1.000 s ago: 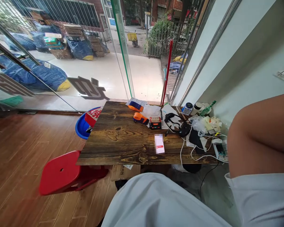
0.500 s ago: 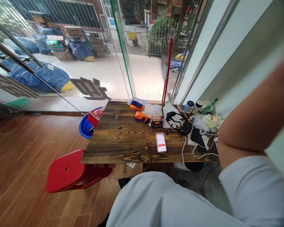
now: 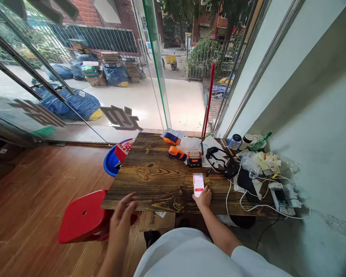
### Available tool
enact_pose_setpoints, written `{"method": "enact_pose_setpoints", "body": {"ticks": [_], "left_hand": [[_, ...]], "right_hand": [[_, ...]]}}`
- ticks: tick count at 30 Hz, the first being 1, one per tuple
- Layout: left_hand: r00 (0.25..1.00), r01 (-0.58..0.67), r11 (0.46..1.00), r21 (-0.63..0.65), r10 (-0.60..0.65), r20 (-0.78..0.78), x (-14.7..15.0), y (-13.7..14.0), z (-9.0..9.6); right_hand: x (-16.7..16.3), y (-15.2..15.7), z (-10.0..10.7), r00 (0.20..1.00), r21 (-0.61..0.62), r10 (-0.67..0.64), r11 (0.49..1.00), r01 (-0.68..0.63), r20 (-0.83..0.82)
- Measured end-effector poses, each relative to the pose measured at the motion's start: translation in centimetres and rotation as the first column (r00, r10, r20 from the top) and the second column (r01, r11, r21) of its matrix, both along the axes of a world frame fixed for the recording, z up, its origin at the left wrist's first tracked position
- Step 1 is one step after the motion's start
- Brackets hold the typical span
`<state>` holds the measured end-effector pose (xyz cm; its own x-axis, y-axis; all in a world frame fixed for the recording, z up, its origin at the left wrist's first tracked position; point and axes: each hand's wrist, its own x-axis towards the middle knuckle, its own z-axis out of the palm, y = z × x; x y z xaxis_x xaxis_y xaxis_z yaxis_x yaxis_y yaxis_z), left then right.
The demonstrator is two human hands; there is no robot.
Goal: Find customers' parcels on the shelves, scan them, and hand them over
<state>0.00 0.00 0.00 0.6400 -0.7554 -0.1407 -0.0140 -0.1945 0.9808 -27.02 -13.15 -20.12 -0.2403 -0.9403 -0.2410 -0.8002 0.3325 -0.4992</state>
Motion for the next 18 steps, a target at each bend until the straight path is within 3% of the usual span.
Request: {"method": "enact_pose_setpoints", "body": {"ticks": [2, 4, 7, 9, 11, 13, 16, 18], "left_hand": [[0.98, 0.153, 0.987, 0.055, -0.144, -0.139, -1.7, -0.8, -2.4], [0.928, 0.322, 0.937, 0.132, -0.285, -0.239, -3.5, -1.4, -4.4], [0.874, 0.422, 0.875, 0.237, -0.324, -0.362, -5.5, -1.6, -5.6], [0.812, 0.444, 0.875, 0.194, -0.301, -0.5, -6.1, -1.2, -5.2], [0.681, 0.43, 0.903, 0.018, -0.311, -0.663, -5.8, -0.4, -4.3], [0.565, 0.333, 0.928, -0.168, -0.339, -0.752, -4.8, 0.9, -3.3], [0.539, 0.163, 0.932, -0.323, -0.359, -0.762, -2.1, 3.8, -2.0], [0.555, 0.103, 0.924, -0.368, -0.36, -0.75, 0.1, 6.2, -1.7]], "right_hand": [[0.1, -0.7, 0.5, 0.997, -0.015, 0.014, 1.0, -0.013, 0.075], [0.5, -1.2, 1.6, 0.979, -0.051, 0.084, 0.996, -0.075, 0.187], [2.9, -0.2, 4.6, 0.881, -0.158, 0.266, 0.963, -0.221, 0.39], [5.5, 1.6, 7.3, 0.755, -0.241, 0.393, 0.919, -0.311, 0.525], [8.2, 3.8, 10.2, 0.581, -0.304, 0.495, 0.865, -0.399, 0.646], [10.5, 5.8, 13.1, 0.417, -0.339, 0.545, 0.813, -0.473, 0.727], [13.5, 7.9, 16.8, 0.187, -0.365, 0.575, 0.704, -0.609, 0.796], [15.7, 8.9, 18.5, 0.007, -0.367, 0.516, 0.617, -0.696, 0.856]]}}
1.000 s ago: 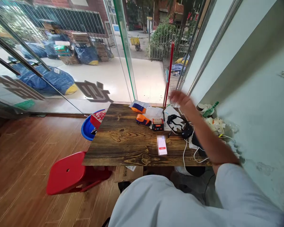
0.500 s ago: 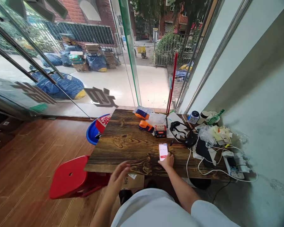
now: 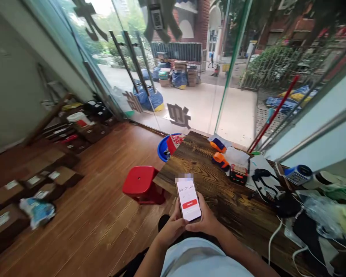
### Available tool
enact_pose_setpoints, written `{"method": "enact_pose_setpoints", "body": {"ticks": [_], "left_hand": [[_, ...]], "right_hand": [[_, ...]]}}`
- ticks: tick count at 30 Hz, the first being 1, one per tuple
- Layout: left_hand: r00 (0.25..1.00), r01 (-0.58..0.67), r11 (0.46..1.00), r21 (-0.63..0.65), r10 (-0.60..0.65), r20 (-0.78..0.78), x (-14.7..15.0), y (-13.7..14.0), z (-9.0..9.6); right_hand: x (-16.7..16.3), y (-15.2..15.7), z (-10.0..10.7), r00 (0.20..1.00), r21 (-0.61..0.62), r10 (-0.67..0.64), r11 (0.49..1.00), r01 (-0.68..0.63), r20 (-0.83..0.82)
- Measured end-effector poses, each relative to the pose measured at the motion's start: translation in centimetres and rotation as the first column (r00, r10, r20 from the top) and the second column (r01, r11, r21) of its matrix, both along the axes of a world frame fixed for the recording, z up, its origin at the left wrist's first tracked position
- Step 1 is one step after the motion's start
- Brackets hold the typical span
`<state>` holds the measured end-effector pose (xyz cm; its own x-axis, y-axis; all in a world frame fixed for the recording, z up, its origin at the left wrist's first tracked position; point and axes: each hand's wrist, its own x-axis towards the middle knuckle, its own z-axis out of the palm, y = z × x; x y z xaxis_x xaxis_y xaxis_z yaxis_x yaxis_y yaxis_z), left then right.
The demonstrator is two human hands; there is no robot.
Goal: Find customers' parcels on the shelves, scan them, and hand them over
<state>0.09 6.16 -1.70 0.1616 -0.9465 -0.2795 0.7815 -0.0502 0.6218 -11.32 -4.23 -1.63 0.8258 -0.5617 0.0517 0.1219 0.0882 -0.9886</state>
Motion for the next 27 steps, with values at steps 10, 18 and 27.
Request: {"method": "enact_pose_setpoints", "body": {"ticks": [10, 18, 27], "left_hand": [[0.958, -0.284, 0.955, -0.09, 0.279, -0.066, 18.2, 15.4, -0.6], [0.778, -0.628, 0.778, -0.03, 0.628, -0.007, 35.8, 31.3, 0.5], [0.607, -0.789, 0.598, -0.142, 0.795, -0.021, 44.4, 42.5, 0.7]], "right_hand": [[22.9, 12.1, 0.7, 0.987, 0.231, 0.159, 0.962, -0.146, -0.037], [45.0, 28.8, 2.2, 0.961, 0.192, 0.271, 0.948, -0.255, -0.06], [56.9, 39.6, 4.3, 0.888, 0.207, 0.453, 0.879, -0.429, -0.084]]}}
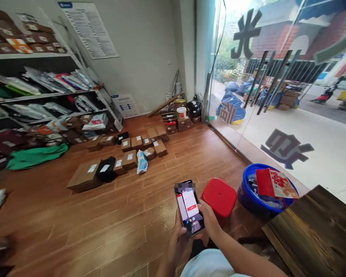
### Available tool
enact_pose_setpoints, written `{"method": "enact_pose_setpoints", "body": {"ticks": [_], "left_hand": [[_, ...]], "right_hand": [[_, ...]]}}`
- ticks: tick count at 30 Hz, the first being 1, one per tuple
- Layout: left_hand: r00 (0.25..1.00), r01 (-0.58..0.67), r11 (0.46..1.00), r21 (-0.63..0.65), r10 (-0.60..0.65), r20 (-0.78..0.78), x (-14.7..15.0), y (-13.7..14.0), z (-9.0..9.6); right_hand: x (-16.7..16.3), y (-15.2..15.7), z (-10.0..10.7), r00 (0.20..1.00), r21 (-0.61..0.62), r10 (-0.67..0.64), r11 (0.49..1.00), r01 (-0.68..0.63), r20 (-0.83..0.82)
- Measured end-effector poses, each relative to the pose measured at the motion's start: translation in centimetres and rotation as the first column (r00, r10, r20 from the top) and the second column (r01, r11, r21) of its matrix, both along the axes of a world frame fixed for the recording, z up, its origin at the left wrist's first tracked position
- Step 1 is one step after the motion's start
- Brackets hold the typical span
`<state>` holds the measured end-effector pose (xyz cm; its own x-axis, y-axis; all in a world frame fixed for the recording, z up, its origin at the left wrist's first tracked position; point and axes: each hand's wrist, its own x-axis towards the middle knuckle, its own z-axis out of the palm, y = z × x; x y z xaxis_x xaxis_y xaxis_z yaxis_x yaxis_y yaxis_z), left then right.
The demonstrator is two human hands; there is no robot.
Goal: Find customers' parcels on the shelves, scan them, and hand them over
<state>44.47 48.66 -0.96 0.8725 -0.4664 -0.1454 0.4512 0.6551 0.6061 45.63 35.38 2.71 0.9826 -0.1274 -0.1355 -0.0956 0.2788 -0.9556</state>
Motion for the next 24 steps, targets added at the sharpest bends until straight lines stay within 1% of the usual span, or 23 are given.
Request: {"method": "enact_pose_setpoints", "body": {"ticks": [2, 4, 7, 9, 13, 16, 19, 21, 24], "left_hand": [[0.999, -0.042, 0.999, -0.014, 0.042, 0.014, 0.8, 1.5, -0.4], [0.997, -0.071, 0.998, 0.002, 0.071, 0.005, 1.3, 2.9, -0.7], [0.991, -0.137, 0.99, 0.035, 0.137, -0.006, 2.4, 4.7, -1.0], [0.98, -0.199, 0.979, 0.033, 0.199, 0.009, 3.4, 5.9, -1.1], [0.955, -0.298, 0.954, 0.041, 0.297, 0.027, 6.5, 8.3, -2.0], [0.938, -0.347, 0.935, 0.07, 0.346, 0.026, 9.8, 10.5, -2.9], [0.919, -0.395, 0.914, 0.095, 0.394, 0.032, 13.8, 13.0, -3.2], [0.912, -0.409, 0.906, 0.11, 0.41, 0.01, 16.8, 14.8, -2.9], [0.895, -0.436, 0.893, 0.112, 0.443, -0.05, 21.4, 17.7, -1.7]], "right_hand": [[1.6, 1.6, 0.2, 0.997, -0.013, 0.083, 0.996, -0.083, 0.007], [3.0, 3.1, 0.2, 0.99, -0.046, 0.141, 0.989, -0.14, 0.013], [5.2, 5.4, 0.0, 0.983, -0.13, 0.183, 0.975, -0.179, 0.021], [6.7, 6.9, -0.2, 0.977, -0.177, 0.211, 0.963, -0.204, 0.02], [10.7, 9.9, -0.9, 0.958, -0.197, 0.287, 0.94, -0.278, 0.021], [14.6, 12.2, -1.6, 0.94, -0.17, 0.339, 0.928, -0.332, 0.017], [19.3, 14.8, -1.9, 0.917, -0.074, 0.399, 0.915, -0.396, 0.027], [22.7, 16.8, -1.9, 0.89, 0.02, 0.455, 0.89, -0.455, 0.026], [28.0, 19.8, -1.8, 0.836, 0.12, 0.549, 0.829, -0.546, 0.013]]}}
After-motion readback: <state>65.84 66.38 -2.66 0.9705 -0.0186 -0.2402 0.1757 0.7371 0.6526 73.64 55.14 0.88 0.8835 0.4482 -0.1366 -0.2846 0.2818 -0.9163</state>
